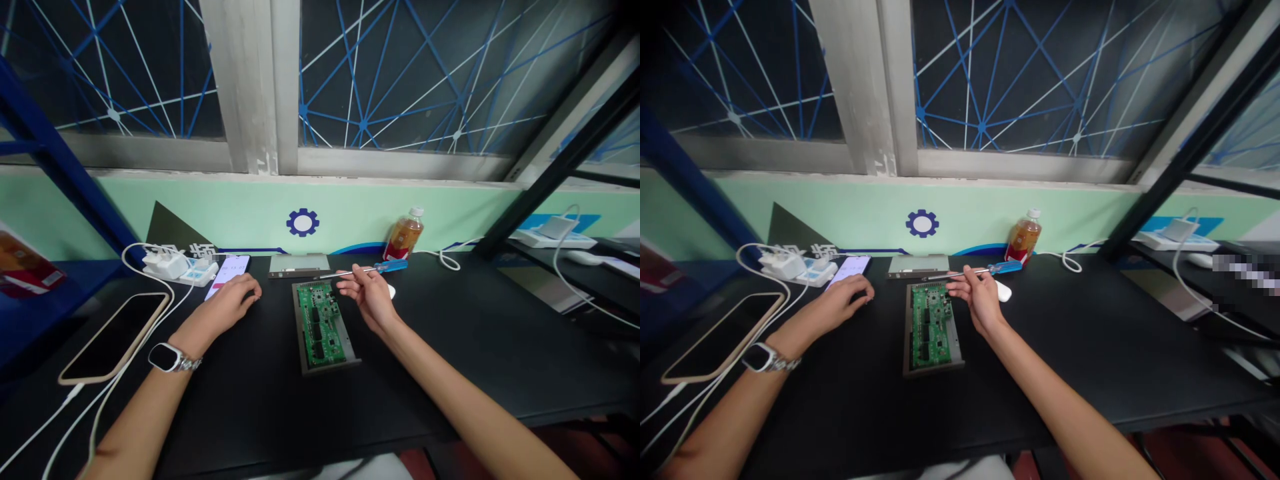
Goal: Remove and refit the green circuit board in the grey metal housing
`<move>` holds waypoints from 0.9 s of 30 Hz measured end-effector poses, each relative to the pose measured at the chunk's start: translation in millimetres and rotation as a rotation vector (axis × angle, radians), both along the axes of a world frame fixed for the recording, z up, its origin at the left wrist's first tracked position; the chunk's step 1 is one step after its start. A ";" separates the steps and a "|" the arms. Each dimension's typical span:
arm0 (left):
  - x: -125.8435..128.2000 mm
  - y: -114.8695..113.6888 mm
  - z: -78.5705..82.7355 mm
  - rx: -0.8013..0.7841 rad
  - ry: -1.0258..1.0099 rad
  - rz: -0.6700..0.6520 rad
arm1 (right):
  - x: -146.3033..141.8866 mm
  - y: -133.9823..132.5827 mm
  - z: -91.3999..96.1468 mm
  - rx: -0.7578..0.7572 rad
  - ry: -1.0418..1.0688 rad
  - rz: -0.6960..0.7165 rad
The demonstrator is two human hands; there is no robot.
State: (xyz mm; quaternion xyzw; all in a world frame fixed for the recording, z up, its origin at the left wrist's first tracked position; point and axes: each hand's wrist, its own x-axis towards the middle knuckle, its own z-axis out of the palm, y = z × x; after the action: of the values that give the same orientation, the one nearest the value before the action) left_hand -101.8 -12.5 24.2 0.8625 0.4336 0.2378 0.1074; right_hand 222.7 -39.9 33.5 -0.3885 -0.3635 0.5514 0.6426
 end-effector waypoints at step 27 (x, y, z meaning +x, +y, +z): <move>10.9 5.1 -33.2 -0.074 0.145 0.196 | -9.5 -4.2 -6.1 0.073 -0.092 0.073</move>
State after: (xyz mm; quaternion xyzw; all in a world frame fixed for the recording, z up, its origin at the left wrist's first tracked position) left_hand -90.9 -7.4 -9.0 0.8264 0.5309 0.1681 0.0839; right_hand 213.2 -44.1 27.4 -0.3762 -0.4265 0.5423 0.6185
